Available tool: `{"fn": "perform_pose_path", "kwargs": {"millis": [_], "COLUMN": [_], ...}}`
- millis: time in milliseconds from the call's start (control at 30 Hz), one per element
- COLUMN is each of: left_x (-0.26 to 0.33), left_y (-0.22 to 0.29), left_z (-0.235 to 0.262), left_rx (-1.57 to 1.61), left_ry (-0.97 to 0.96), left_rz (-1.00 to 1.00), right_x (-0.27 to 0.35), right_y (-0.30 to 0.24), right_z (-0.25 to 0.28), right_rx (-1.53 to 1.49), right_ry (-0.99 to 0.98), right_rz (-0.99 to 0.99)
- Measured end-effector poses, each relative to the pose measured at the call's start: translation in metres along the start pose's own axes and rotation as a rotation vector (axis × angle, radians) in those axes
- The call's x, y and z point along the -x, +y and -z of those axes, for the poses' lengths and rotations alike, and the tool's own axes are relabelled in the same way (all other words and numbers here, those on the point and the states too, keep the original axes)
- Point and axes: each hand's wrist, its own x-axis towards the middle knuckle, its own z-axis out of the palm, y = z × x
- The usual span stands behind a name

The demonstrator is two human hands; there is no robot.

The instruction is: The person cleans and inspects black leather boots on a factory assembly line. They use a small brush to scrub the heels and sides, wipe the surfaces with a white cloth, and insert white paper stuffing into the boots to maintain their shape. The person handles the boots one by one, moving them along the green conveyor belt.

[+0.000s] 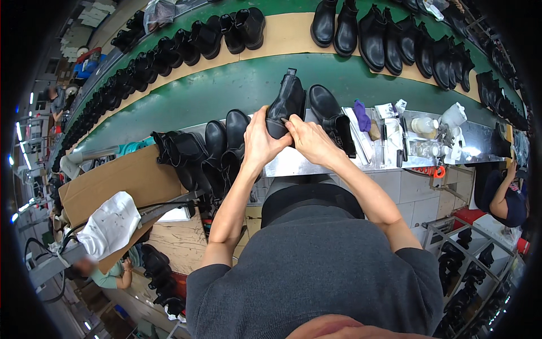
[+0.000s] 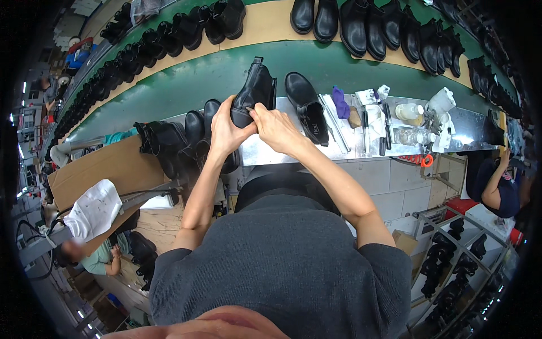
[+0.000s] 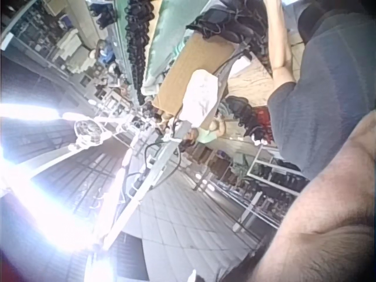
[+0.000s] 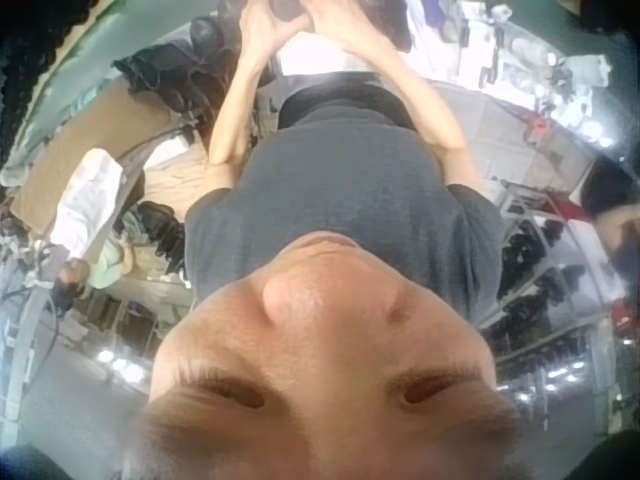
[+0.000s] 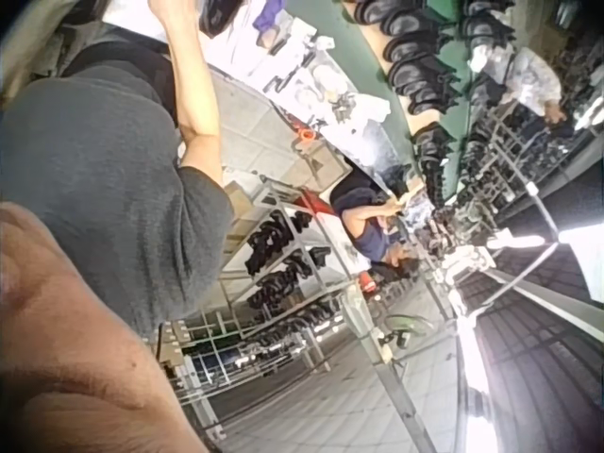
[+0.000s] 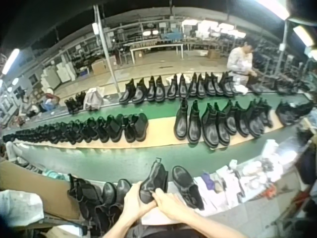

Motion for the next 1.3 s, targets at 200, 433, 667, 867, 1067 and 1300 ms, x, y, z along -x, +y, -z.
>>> {"fn": "perform_pose_path", "kwargs": {"millis": [200,433,667,867,1067,1300], "left_x": [0.003,0.008,0.014,0.015,0.021,0.043], "left_y": [0.003,0.003,0.010,0.010,0.014,0.024], "left_z": [0.001,-0.003,-0.002,-0.005,-0.011,-0.016], "left_rx": [0.014,0.024,0.033,0.003,-0.016,0.027], "left_ry": [0.002,0.041,0.034,0.051,0.086,0.213], "left_rz": [-0.011,0.008,0.024,0.033,0.005,-0.135], "right_x": [0.005,0.008,0.013,0.015,0.019,0.051], "right_y": [0.010,0.007,0.003,0.011,0.004,0.027], "right_z": [-0.005,-0.005,-0.005,-0.013,-0.006,0.024], "right_rx": [-0.125,-0.149,-0.016,-0.035,-0.035,0.099], "right_ry": [0.055,0.024,0.067,0.110,0.099,0.275], "right_rz": [0.092,0.008,0.081,0.082,0.038,-0.128]}}
